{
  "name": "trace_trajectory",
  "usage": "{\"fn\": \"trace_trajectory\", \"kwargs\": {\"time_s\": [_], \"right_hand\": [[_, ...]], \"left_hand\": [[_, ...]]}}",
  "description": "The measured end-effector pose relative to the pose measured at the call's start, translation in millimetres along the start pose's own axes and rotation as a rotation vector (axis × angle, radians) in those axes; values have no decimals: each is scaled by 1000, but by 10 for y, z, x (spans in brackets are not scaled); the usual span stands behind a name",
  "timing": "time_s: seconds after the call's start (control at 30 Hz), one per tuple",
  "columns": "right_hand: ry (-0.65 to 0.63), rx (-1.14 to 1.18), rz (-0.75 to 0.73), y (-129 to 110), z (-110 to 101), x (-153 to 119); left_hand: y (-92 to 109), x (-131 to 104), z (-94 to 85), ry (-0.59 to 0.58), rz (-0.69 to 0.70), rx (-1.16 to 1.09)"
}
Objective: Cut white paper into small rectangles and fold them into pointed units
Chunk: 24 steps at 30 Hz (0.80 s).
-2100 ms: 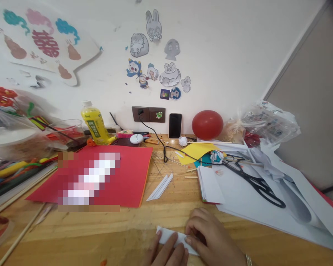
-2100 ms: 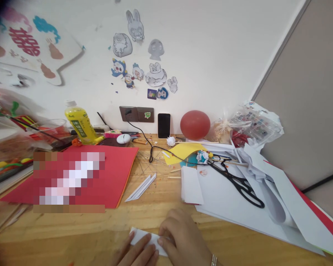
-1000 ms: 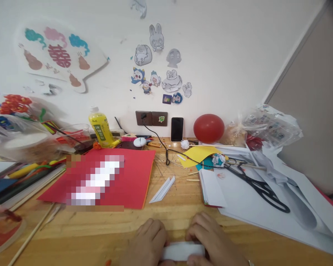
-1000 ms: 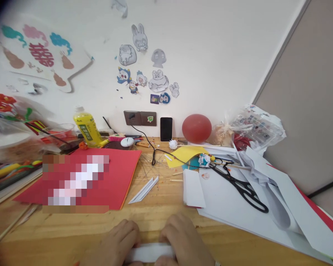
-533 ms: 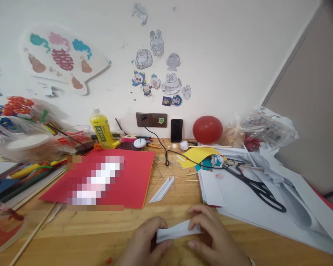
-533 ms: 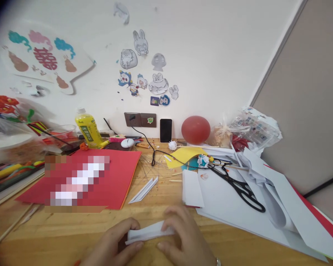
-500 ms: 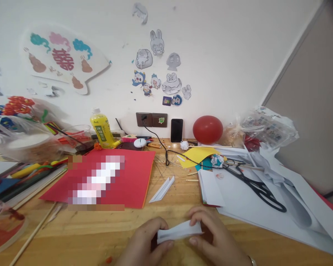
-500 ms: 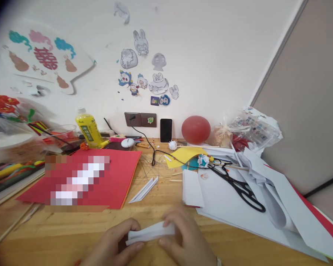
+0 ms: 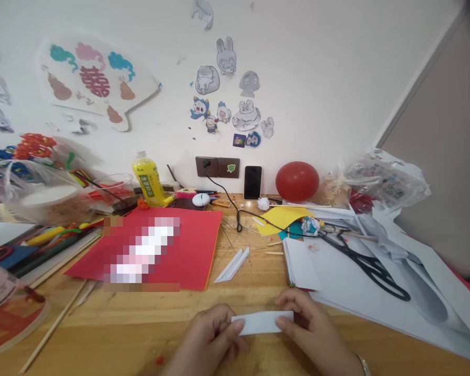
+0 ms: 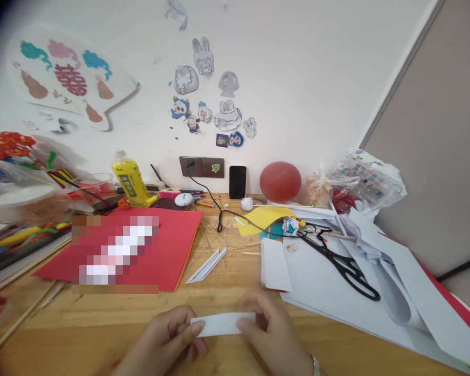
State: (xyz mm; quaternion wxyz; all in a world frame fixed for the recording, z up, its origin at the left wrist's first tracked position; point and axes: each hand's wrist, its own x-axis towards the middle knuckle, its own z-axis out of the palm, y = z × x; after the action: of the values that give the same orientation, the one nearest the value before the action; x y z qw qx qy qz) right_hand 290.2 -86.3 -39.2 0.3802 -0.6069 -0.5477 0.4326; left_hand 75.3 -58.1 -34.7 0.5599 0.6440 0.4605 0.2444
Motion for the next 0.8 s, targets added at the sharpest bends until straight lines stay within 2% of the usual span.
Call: {"fn": "trace_trajectory", "kwargs": {"time_s": [0.27, 0.37, 0.5, 0.57, 0.8], "right_hand": [[-53, -4, -15, -7, -6, 17], [-50, -16, -10, -13, -5, 18], [-32, -38, -39, 10, 3, 3], [-26, -36, -44, 39, 8, 1], [-104, 106, -25, 57, 15, 9]], "left_hand": [[-5, -1, -5, -17, -13, 31], [13, -30, -38, 2, 24, 203], [38, -53, -71, 88, 206, 567], [49, -56, -74, 89, 274, 678], [52, -43, -80, 25, 243, 727]]}}
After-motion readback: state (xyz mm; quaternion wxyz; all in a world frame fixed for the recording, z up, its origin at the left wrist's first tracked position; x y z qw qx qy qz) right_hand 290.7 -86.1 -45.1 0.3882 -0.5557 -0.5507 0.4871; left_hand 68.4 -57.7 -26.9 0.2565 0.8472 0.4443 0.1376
